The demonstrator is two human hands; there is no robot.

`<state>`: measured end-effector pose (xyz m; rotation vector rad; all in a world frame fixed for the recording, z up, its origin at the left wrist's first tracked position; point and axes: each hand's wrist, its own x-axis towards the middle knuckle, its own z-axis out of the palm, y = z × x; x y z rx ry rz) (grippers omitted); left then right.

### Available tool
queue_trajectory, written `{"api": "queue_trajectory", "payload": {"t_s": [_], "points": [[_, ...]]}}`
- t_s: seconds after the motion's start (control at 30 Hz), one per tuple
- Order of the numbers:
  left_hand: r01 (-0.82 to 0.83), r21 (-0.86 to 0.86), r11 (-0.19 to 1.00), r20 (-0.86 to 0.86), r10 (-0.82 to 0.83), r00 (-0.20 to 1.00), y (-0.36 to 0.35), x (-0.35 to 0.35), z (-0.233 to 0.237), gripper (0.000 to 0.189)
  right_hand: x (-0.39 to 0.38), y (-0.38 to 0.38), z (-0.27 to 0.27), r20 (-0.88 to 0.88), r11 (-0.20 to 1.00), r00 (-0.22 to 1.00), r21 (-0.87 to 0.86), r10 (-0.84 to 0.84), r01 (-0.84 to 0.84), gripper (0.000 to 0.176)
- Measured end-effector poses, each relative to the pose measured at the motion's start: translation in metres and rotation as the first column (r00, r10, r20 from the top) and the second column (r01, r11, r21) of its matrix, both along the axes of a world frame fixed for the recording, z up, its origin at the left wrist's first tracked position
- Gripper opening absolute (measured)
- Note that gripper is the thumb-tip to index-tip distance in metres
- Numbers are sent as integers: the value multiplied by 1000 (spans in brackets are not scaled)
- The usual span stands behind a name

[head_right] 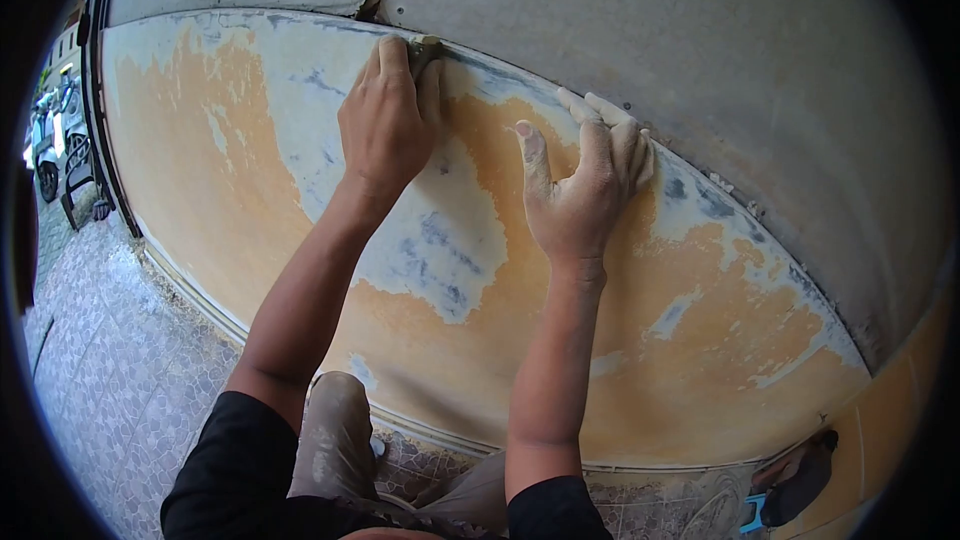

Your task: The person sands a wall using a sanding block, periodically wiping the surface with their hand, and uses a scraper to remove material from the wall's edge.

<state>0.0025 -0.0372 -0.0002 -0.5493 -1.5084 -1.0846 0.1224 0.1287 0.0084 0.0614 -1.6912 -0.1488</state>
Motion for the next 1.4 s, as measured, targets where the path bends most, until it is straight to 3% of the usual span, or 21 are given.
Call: {"api": "queue_trajectory", "payload": {"t_s": [0.2, 0.4, 0.57, 0.63, 0.83, 0.93, 1.03, 1.13, 1.23, 1.33, 1.4], "points": [[103, -203, 974, -17, -109, 994, 5, 23, -48, 25, -4, -3, -3, -15, 1000, 1000, -24, 1, -2, 45], [63, -20, 998, -78, -65, 995, 15, 7, 24, 26, -5, -1, -2, -33, 1000, 999, -14, 11, -11, 44], [56, -90, 994, -41, -60, 997, 6, 18, -50, 25, -5, 0, -4, -22, 999, 999, -21, 26, -27, 45], [76, -167, 983, 76, -64, 995, -8, 20, -69, 25, -4, -2, -3, -27, 1000, 999, -19, 21, -21, 45], [43, -83, 996, -18, -45, 999, 6, 7, 7, 25, -4, -4, -2, -21, 999, 1000, -42, 4, -5, 45], [44, -102, 994, -26, -47, 999, 7, 13, -6, 25, -4, -3, -2, -16, 999, 1000, -36, 20, -21, 45], [95, -165, 982, 67, -85, 994, 1, 24, -65, 25, -3, -2, -2, -16, 1000, 1000, -10, 16, -16, 45], [67, -161, 985, 55, -58, 997, -1, 19, -51, 25, -4, -1, -3, -22, 1000, 1000, 0, -15, 15, 46], [11, -68, 998, -17, -12, 1000, 2, 3, 2, 25, -4, -3, -3, -25, 1000, 1000, -16, 6, -7, 46], [14, -61, 998, -36, -17, 999, 5, 8, 4, 25, -3, -3, -2, -17, 1000, 1000, -20, 2, -2, 47], [44, -113, 993, -3, -44, 999, 6, 18, -38, 25, -5, -1, -2, -28, 1000, 1000, -18, 2, -3, 47]]}}
